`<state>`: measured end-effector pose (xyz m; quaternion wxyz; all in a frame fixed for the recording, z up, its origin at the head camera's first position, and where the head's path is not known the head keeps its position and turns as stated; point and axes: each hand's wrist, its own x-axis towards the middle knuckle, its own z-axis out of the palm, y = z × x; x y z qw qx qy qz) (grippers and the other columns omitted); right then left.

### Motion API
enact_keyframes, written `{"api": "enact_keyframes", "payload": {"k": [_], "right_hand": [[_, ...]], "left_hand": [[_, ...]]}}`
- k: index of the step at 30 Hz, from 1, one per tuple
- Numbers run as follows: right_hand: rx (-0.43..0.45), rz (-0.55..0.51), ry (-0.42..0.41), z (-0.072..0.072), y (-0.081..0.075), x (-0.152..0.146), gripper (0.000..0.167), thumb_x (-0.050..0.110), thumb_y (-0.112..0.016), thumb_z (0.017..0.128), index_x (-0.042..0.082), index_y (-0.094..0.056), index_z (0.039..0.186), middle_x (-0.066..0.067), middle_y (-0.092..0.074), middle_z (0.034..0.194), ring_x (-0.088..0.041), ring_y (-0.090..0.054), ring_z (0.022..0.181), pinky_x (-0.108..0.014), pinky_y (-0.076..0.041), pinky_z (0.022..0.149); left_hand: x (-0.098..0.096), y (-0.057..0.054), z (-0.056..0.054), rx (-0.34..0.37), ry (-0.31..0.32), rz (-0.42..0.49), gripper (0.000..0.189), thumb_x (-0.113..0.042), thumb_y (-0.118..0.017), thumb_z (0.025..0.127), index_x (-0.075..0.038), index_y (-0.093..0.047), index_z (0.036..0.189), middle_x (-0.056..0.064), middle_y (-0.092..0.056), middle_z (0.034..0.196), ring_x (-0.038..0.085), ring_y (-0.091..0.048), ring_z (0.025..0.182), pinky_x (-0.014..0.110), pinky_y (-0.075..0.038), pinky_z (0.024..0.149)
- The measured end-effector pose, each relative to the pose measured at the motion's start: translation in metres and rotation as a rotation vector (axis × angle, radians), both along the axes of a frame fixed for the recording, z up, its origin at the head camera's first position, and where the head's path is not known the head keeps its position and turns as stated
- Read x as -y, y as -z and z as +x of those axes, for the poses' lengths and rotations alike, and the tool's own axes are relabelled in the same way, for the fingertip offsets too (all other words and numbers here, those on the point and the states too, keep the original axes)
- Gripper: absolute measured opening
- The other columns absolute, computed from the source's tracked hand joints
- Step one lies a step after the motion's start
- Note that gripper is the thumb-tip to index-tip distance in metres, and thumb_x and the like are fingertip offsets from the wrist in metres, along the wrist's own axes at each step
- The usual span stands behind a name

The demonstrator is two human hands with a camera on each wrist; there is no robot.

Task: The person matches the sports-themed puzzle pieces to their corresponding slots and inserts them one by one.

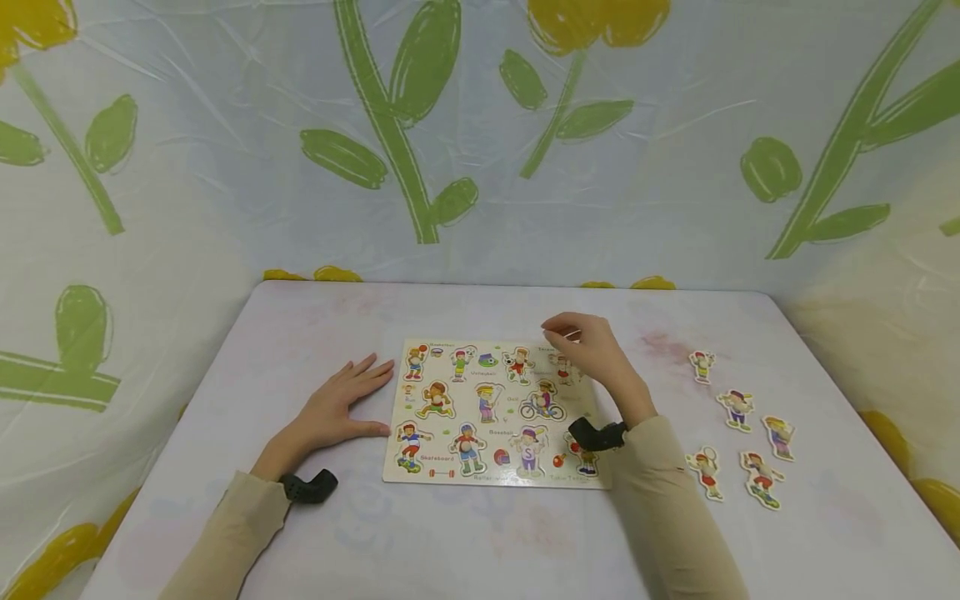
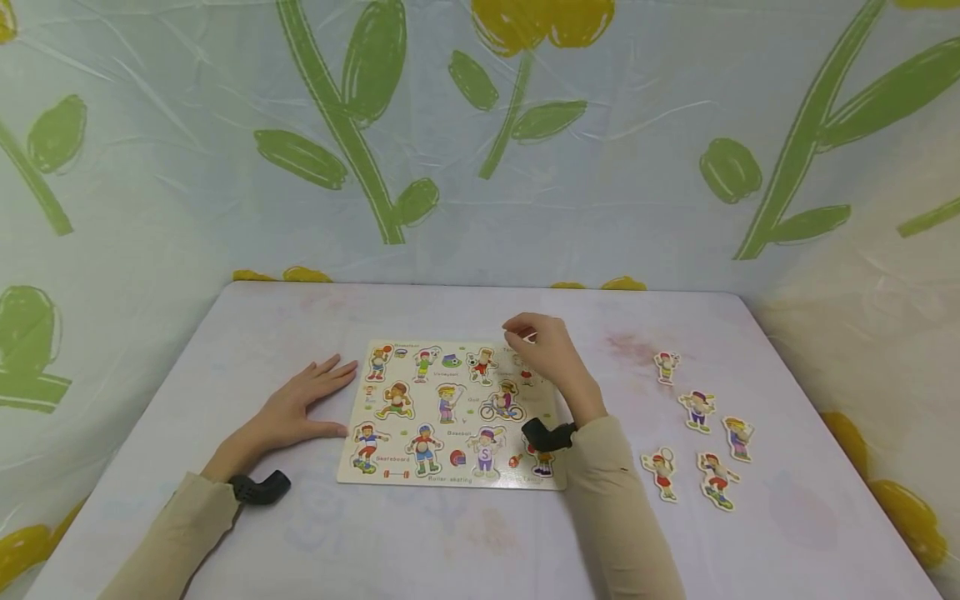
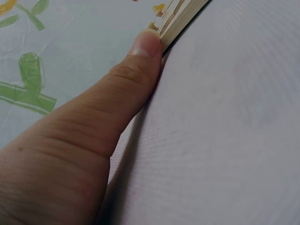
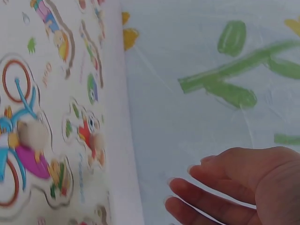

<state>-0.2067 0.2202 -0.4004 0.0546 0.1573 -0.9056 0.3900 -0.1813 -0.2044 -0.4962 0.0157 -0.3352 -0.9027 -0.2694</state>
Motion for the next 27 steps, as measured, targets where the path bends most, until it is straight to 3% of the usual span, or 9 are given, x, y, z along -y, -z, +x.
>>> {"api": "enact_keyframes", "payload": {"k": [10,18,27], "right_hand": [[-0.018,0.024,0.205,0.001,0.006,-0.052,0.021,0.015,-0.064,0.097,-0.001,-0.073,0.108,-0.018,-0.072,0.097,-0.029,-0.064,0.085,-0.035,-0.050,0.069],[0.012,0.068,0.378,0.005,0.007,-0.092,0.029,0.020,-0.061,0.098,-0.004,-0.071,0.109,-0.022,-0.070,0.099,-0.032,-0.063,0.087,-0.034,-0.049,0.069],[0.064,0.028,0.572,0.013,0.018,-0.133,0.034,0.022,-0.057,0.098,-0.007,-0.070,0.109,-0.025,-0.068,0.102,-0.028,-0.057,0.094,-0.031,-0.043,0.072]], "left_hand": [[-0.002,0.000,0.000,-0.015,0.002,-0.006,0.095,-0.057,-0.079,0.076,-0.010,-0.043,0.151,0.002,-0.039,0.157,0.030,-0.021,0.149,0.053,-0.012,0.121],[0.000,0.001,0.000,-0.009,-0.001,-0.015,0.096,-0.061,-0.077,0.077,-0.011,-0.043,0.151,0.000,-0.037,0.158,0.029,-0.020,0.150,0.052,-0.012,0.121],[0.000,0.002,-0.001,-0.022,-0.001,-0.021,0.094,-0.059,-0.076,0.078,-0.012,-0.043,0.152,0.000,-0.037,0.157,0.029,-0.020,0.150,0.052,-0.013,0.121]]}}
